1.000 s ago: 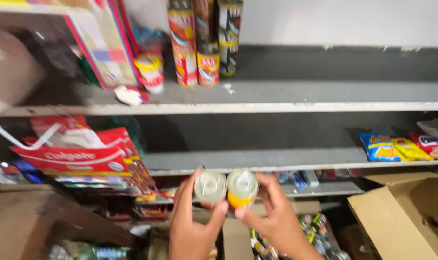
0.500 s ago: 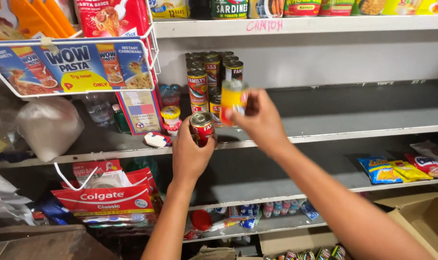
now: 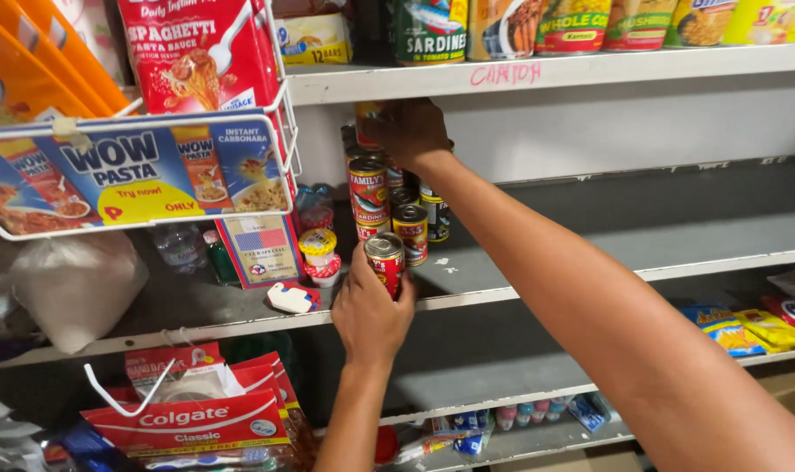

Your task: Organizing and stocking canned food products onto a grocery store shelf from boxes on the floor.

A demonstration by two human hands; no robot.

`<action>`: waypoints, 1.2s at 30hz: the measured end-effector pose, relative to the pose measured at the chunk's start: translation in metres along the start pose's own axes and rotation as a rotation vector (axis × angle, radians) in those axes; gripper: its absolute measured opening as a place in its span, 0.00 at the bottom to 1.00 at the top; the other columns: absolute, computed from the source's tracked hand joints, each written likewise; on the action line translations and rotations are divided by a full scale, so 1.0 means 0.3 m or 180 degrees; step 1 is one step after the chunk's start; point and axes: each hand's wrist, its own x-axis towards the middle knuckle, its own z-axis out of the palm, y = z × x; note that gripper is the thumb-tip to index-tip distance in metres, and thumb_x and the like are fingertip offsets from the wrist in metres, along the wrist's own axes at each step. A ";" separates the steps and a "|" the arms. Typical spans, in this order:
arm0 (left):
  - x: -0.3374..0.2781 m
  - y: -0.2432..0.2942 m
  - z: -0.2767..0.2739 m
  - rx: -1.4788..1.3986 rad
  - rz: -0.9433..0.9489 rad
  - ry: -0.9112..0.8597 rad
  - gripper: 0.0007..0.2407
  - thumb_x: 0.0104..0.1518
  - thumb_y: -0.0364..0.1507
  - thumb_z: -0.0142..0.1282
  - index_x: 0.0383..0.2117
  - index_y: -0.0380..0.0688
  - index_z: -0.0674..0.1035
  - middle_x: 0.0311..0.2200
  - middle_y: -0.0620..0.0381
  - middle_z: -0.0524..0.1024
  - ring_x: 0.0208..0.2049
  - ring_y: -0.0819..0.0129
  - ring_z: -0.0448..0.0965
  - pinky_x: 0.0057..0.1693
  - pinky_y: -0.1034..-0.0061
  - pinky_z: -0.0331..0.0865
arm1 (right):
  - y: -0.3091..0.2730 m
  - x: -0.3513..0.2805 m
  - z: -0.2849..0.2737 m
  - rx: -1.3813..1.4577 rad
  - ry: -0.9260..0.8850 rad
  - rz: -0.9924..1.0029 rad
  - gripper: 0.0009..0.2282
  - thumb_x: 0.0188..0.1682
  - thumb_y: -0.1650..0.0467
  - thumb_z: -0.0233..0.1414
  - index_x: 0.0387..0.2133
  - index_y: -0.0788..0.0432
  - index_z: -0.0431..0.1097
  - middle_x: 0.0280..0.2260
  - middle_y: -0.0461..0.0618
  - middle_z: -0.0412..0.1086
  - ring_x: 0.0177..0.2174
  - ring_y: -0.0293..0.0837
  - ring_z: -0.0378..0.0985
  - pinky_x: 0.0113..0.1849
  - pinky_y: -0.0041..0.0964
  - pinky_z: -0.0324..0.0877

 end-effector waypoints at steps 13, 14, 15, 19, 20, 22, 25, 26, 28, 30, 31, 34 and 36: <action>-0.027 -0.013 0.059 0.0480 0.0660 0.0944 0.30 0.52 0.36 0.60 0.58 0.27 0.67 0.41 0.42 0.78 0.37 0.52 0.77 0.44 0.61 0.65 | 0.249 0.282 0.257 -0.1159 0.0566 -0.1300 0.23 0.43 0.51 0.57 0.46 0.52 0.75 0.46 0.51 0.76 0.49 0.52 0.76 0.50 0.45 0.69; -0.023 -0.012 0.060 0.0483 0.0680 0.0956 0.30 0.52 0.36 0.60 0.58 0.27 0.67 0.41 0.42 0.78 0.37 0.52 0.77 0.44 0.61 0.65 | 0.243 0.291 0.263 -0.1151 0.0587 -0.1307 0.23 0.43 0.51 0.57 0.46 0.52 0.75 0.46 0.51 0.76 0.49 0.52 0.76 0.50 0.45 0.69; -0.025 -0.012 0.058 0.0501 0.0614 0.0881 0.31 0.51 0.36 0.60 0.58 0.26 0.67 0.39 0.43 0.77 0.37 0.52 0.77 0.44 0.61 0.65 | 0.239 0.292 0.274 -0.0963 0.0485 -0.0933 0.25 0.42 0.50 0.57 0.47 0.51 0.74 0.47 0.50 0.75 0.49 0.51 0.75 0.50 0.44 0.69; -0.026 -0.005 0.050 0.0519 0.0588 0.0853 0.31 0.49 0.36 0.60 0.58 0.27 0.67 0.41 0.44 0.77 0.38 0.52 0.77 0.43 0.61 0.64 | 0.259 0.324 0.315 -0.1303 0.0445 -0.0635 0.26 0.45 0.50 0.54 0.52 0.49 0.71 0.51 0.51 0.72 0.52 0.53 0.72 0.50 0.47 0.68; -0.028 -0.006 0.049 0.0524 0.0592 0.0849 0.31 0.49 0.36 0.60 0.58 0.27 0.67 0.41 0.44 0.77 0.38 0.52 0.77 0.43 0.61 0.64 | 0.255 0.322 0.315 -0.1298 0.0446 -0.0630 0.26 0.45 0.50 0.54 0.52 0.49 0.71 0.51 0.51 0.72 0.52 0.53 0.72 0.50 0.47 0.68; -0.029 -0.002 0.048 0.0526 0.0590 0.0885 0.31 0.50 0.36 0.60 0.58 0.27 0.67 0.42 0.44 0.77 0.38 0.53 0.77 0.43 0.62 0.64 | 0.245 0.322 0.304 -0.1338 0.0104 -0.0226 0.28 0.42 0.49 0.55 0.53 0.47 0.70 0.52 0.49 0.71 0.53 0.50 0.72 0.52 0.44 0.68; -0.029 0.000 0.049 0.0517 0.0551 0.0838 0.31 0.51 0.36 0.60 0.58 0.27 0.66 0.42 0.44 0.77 0.37 0.53 0.77 0.42 0.61 0.63 | 0.257 0.336 0.313 -0.1544 0.0008 -0.0160 0.30 0.41 0.49 0.56 0.54 0.49 0.68 0.53 0.50 0.70 0.54 0.51 0.70 0.52 0.45 0.67; -0.029 0.003 0.048 0.0519 0.0555 0.0857 0.31 0.51 0.36 0.60 0.58 0.27 0.66 0.42 0.44 0.77 0.37 0.53 0.77 0.42 0.61 0.63 | 0.287 0.353 0.329 -0.1540 0.0016 -0.0178 0.30 0.41 0.49 0.56 0.54 0.49 0.68 0.53 0.50 0.70 0.54 0.51 0.70 0.52 0.45 0.67; -0.028 0.003 0.044 0.0436 0.0435 0.0691 0.32 0.49 0.36 0.60 0.58 0.27 0.66 0.40 0.45 0.77 0.37 0.52 0.77 0.42 0.60 0.63 | 0.346 0.389 0.364 -0.1081 0.0412 -0.0495 0.29 0.42 0.51 0.56 0.55 0.50 0.68 0.54 0.51 0.70 0.55 0.50 0.70 0.55 0.44 0.65; -0.023 0.003 0.049 0.0484 0.0453 0.0718 0.32 0.49 0.36 0.60 0.58 0.26 0.66 0.41 0.43 0.77 0.37 0.52 0.76 0.42 0.60 0.63 | 0.353 0.405 0.369 -0.1248 0.0280 -0.0431 0.28 0.43 0.51 0.56 0.55 0.50 0.69 0.54 0.51 0.70 0.55 0.51 0.69 0.54 0.45 0.64; -0.029 0.001 0.048 0.0532 0.0481 0.0724 0.32 0.50 0.36 0.60 0.59 0.25 0.65 0.42 0.42 0.77 0.37 0.51 0.76 0.43 0.60 0.63 | 0.364 0.400 0.373 -0.1412 0.0152 -0.0345 0.28 0.43 0.50 0.56 0.54 0.50 0.69 0.54 0.52 0.69 0.55 0.52 0.68 0.54 0.46 0.62; -0.031 0.005 0.041 0.0510 0.0461 0.0687 0.32 0.51 0.35 0.59 0.60 0.26 0.65 0.43 0.41 0.77 0.39 0.51 0.76 0.44 0.60 0.63 | 0.363 0.386 0.374 -0.1118 0.0179 -0.0401 0.25 0.46 0.51 0.54 0.53 0.49 0.71 0.53 0.49 0.72 0.55 0.50 0.70 0.54 0.44 0.65; -0.024 0.007 0.043 0.0510 0.0397 0.0626 0.32 0.51 0.36 0.60 0.59 0.26 0.65 0.43 0.41 0.77 0.38 0.50 0.76 0.44 0.60 0.64 | 0.345 0.381 0.363 -0.1118 0.0237 -0.0546 0.24 0.46 0.52 0.55 0.52 0.50 0.71 0.52 0.51 0.72 0.54 0.52 0.71 0.53 0.45 0.64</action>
